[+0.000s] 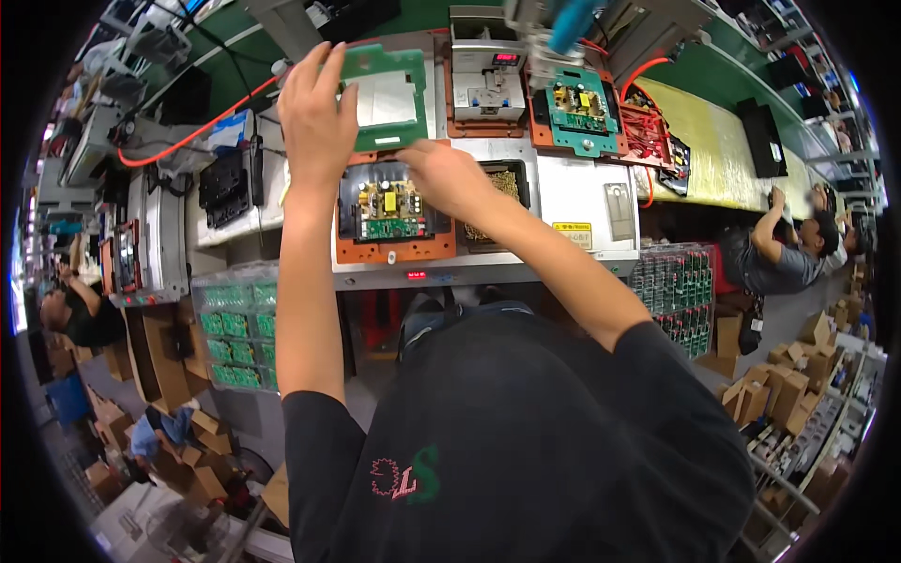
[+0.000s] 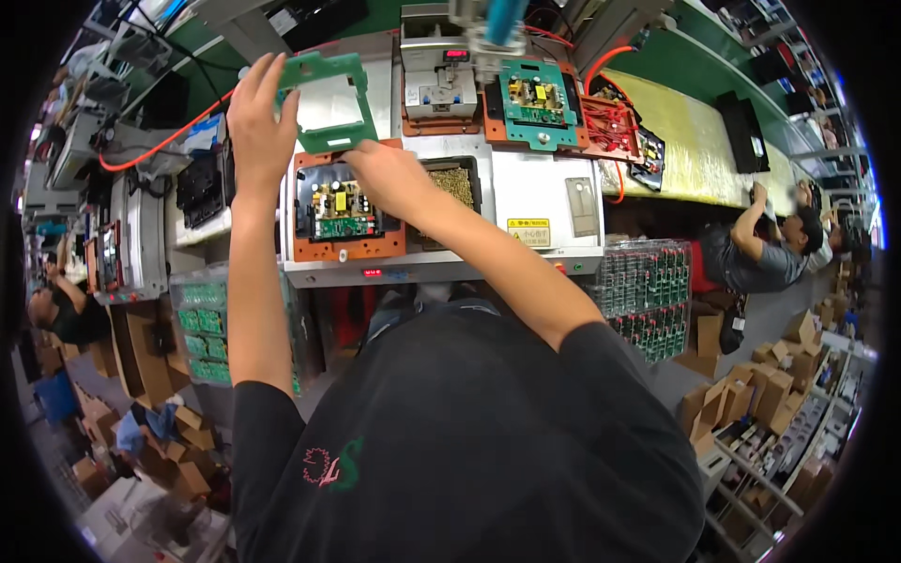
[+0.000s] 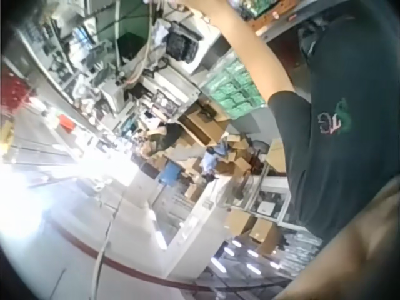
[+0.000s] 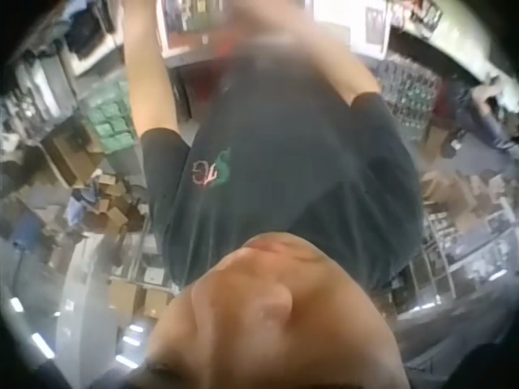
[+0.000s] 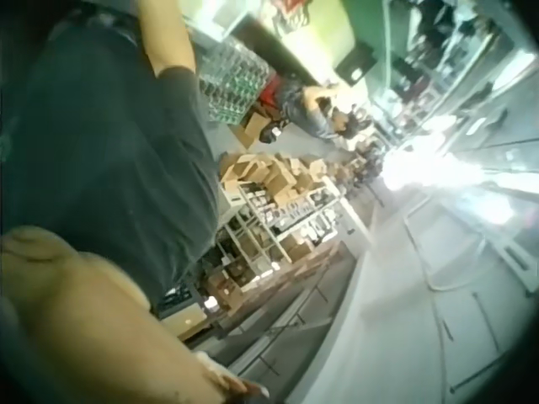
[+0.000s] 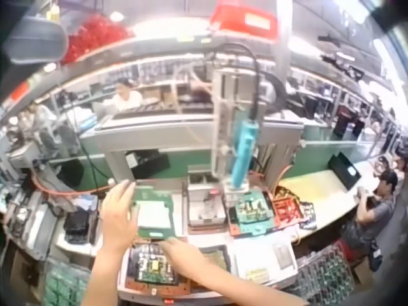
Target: Assembling and testing electronic circuit boards using fixtures on a production line.
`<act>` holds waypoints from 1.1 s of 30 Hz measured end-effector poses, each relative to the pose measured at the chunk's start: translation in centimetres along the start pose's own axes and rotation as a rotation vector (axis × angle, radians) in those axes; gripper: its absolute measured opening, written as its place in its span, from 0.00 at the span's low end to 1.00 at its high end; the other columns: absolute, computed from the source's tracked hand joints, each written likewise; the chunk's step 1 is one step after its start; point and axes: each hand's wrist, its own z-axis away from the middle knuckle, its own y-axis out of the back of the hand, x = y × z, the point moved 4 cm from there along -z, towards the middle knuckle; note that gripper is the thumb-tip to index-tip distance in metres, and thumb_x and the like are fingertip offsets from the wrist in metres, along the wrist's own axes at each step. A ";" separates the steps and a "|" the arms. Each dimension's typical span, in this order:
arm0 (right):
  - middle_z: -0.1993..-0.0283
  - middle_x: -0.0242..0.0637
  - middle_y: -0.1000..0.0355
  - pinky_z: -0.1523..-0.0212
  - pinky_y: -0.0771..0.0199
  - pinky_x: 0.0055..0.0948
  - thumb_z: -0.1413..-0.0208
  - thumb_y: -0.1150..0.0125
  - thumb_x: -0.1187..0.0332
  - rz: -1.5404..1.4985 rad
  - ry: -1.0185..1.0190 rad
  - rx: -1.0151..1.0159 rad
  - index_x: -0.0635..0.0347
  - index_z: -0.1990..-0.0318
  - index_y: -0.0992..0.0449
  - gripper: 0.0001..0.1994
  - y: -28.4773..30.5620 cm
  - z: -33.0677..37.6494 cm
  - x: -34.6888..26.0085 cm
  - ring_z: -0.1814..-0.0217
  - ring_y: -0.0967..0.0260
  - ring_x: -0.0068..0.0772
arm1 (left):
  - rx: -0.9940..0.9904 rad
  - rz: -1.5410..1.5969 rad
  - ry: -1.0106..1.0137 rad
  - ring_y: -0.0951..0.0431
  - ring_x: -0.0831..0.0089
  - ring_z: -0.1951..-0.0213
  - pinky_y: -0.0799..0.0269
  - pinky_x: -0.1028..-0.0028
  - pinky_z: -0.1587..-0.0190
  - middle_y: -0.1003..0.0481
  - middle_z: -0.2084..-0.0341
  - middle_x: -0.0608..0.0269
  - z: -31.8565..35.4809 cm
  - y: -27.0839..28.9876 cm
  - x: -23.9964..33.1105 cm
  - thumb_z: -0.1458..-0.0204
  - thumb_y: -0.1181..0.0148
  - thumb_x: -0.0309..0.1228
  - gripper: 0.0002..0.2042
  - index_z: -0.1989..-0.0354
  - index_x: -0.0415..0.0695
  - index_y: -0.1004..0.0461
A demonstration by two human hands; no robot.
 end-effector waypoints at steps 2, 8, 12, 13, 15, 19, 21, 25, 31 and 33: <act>0.58 0.47 0.23 0.57 0.18 0.42 0.46 0.40 0.72 0.159 -0.084 -0.233 0.61 0.56 0.19 0.11 -3.4 -2.9 1.7 0.58 0.20 0.50 | 0.003 0.142 0.040 0.26 0.51 0.41 0.34 0.61 0.37 0.24 0.45 0.50 0.2 0.4 0.5 0.46 0.36 0.25 0.19 0.44 0.41 0.23; 0.62 0.51 0.24 0.65 0.18 0.44 0.57 0.34 0.75 0.264 0.081 -0.332 0.65 0.69 0.18 0.07 -6.3 -5.0 1.8 0.62 0.20 0.52 | -0.128 0.501 0.721 0.25 0.69 0.45 0.29 0.70 0.42 0.23 0.49 0.56 17.5 4.3 -4.9 0.36 0.42 0.25 0.14 0.44 0.33 0.26; 0.66 0.44 0.27 0.69 0.20 0.43 0.57 0.36 0.71 0.326 0.097 -0.033 0.62 0.72 0.22 0.05 0.3 -3.1 -3.0 0.66 0.21 0.45 | -0.085 0.895 1.169 0.26 0.64 0.43 0.27 0.64 0.42 0.28 0.43 0.57 25.1 6.1 -3.1 0.35 0.40 0.35 0.25 0.34 0.38 0.36; 0.66 0.44 0.28 0.69 0.21 0.42 0.56 0.36 0.71 0.302 0.050 0.016 0.62 0.71 0.23 0.06 2.5 -2.1 -4.5 0.65 0.21 0.44 | -0.089 1.025 1.262 0.26 0.62 0.42 0.27 0.62 0.42 0.29 0.41 0.57 25.5 6.8 -1.6 0.35 0.40 0.36 0.27 0.32 0.39 0.39; 0.66 0.42 0.28 0.68 0.22 0.40 0.55 0.36 0.70 0.259 -0.004 0.113 0.62 0.69 0.22 0.07 4.9 -0.1 -6.1 0.64 0.22 0.42 | -0.191 1.530 1.101 0.27 0.60 0.41 0.27 0.59 0.41 0.31 0.39 0.57 23.8 6.0 1.8 0.35 0.41 0.39 0.30 0.29 0.41 0.43; 0.64 0.38 0.26 0.62 0.22 0.37 0.49 0.37 0.68 0.005 0.073 0.222 0.55 0.60 0.20 0.08 6.9 4.1 -5.9 0.60 0.23 0.39 | -0.269 1.682 1.209 0.28 0.58 0.40 0.29 0.55 0.38 0.32 0.38 0.55 25.0 5.0 3.2 0.38 0.39 0.34 0.33 0.27 0.42 0.46; 0.60 0.37 0.23 0.60 0.22 0.35 0.43 0.38 0.70 -0.028 0.003 0.338 0.55 0.59 0.19 0.06 9.9 7.3 -0.7 0.59 0.23 0.36 | -0.212 1.638 1.285 0.28 0.58 0.38 0.29 0.55 0.37 0.32 0.37 0.54 24.5 4.6 4.9 0.39 0.38 0.31 0.34 0.27 0.42 0.47; 0.63 0.46 0.20 0.57 0.23 0.39 0.46 0.35 0.70 0.087 -0.460 0.766 0.60 0.63 0.16 0.06 21.4 14.4 19.7 0.59 0.22 0.47 | -0.137 1.680 1.265 0.30 0.59 0.37 0.31 0.55 0.35 0.33 0.36 0.56 25.3 3.7 6.5 0.38 0.38 0.33 0.33 0.27 0.42 0.46; 0.60 0.46 0.20 0.54 0.20 0.49 0.48 0.37 0.61 0.351 -0.709 0.106 0.54 0.63 0.15 0.11 17.8 14.7 35.4 0.55 0.21 0.49 | -0.178 1.638 1.303 0.28 0.59 0.38 0.31 0.57 0.35 0.29 0.37 0.55 25.4 2.0 11.2 0.34 0.44 0.41 0.27 0.30 0.41 0.38; 0.63 0.48 0.20 0.54 0.20 0.49 0.54 0.38 0.66 0.387 -0.659 0.205 0.55 0.67 0.16 0.09 18.3 15.8 36.5 0.56 0.21 0.50 | -0.218 1.631 1.332 0.29 0.59 0.37 0.32 0.57 0.34 0.31 0.36 0.54 24.7 1.3 13.4 0.34 0.45 0.42 0.28 0.30 0.41 0.39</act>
